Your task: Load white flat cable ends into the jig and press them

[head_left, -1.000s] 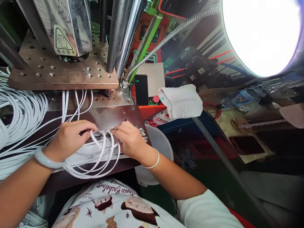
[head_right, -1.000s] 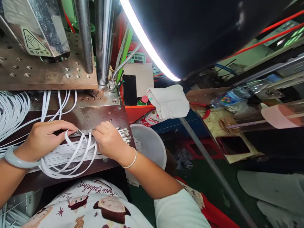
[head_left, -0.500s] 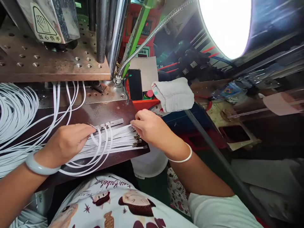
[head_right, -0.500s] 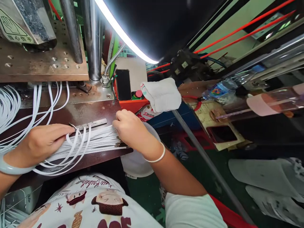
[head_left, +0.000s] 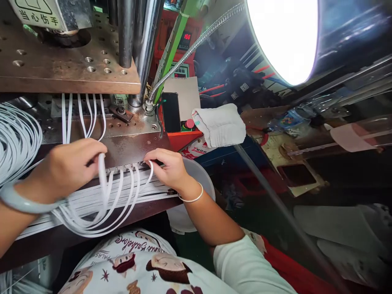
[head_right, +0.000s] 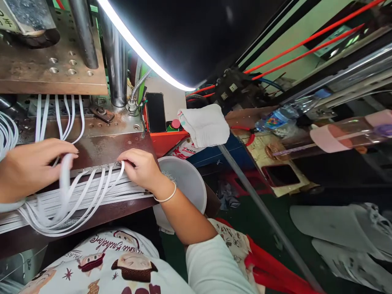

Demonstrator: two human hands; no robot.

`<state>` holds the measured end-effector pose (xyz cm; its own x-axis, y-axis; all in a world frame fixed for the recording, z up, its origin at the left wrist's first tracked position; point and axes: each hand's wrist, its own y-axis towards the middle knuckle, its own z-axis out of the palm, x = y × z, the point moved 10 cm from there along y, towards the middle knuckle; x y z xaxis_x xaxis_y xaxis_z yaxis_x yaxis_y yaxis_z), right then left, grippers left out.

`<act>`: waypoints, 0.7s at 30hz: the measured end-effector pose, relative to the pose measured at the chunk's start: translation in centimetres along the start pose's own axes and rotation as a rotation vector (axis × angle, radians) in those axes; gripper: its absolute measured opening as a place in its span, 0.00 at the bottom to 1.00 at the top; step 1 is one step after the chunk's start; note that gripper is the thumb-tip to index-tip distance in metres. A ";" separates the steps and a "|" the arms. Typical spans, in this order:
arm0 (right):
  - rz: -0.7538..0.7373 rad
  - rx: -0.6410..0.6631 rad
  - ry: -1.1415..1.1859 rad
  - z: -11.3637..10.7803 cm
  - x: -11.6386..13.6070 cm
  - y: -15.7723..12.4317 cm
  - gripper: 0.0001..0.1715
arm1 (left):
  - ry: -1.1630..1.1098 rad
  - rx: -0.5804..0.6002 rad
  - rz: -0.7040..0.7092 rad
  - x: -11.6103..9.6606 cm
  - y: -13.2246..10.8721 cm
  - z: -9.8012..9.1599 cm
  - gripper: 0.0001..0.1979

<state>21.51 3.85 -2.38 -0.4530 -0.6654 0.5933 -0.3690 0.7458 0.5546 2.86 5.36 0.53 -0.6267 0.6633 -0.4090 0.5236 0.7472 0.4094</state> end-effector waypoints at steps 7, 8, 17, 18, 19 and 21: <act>-0.265 0.027 -0.150 0.7 3.4 -0.7 0.13 | -0.209 -0.088 -0.214 1.7 -3.1 -0.9 0.06; -0.262 0.026 -0.151 0.8 3.4 -0.8 0.13 | -0.158 -0.061 -0.147 1.2 -2.9 -0.6 0.07; -0.127 0.105 -0.056 1.9 1.6 -0.8 0.08 | -0.141 0.017 0.007 -0.2 -3.3 0.8 0.04; -0.119 0.115 -0.055 2.0 1.5 -0.7 0.08 | -0.127 0.019 0.014 -0.4 -3.3 0.7 0.04; -0.113 0.124 -0.055 2.1 1.4 -0.7 0.07 | -0.107 0.026 0.033 -0.7 -3.3 0.7 0.05; -0.095 0.138 -0.059 2.2 1.2 -0.6 0.06 | -0.051 0.036 0.092 -1.6 -3.2 0.7 0.06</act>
<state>19.37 2.67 -3.30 -0.4564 -0.7329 0.5046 -0.5182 0.6799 0.5188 2.58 1.97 -0.71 -0.5453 0.7299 -0.4121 0.5987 0.6833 0.4179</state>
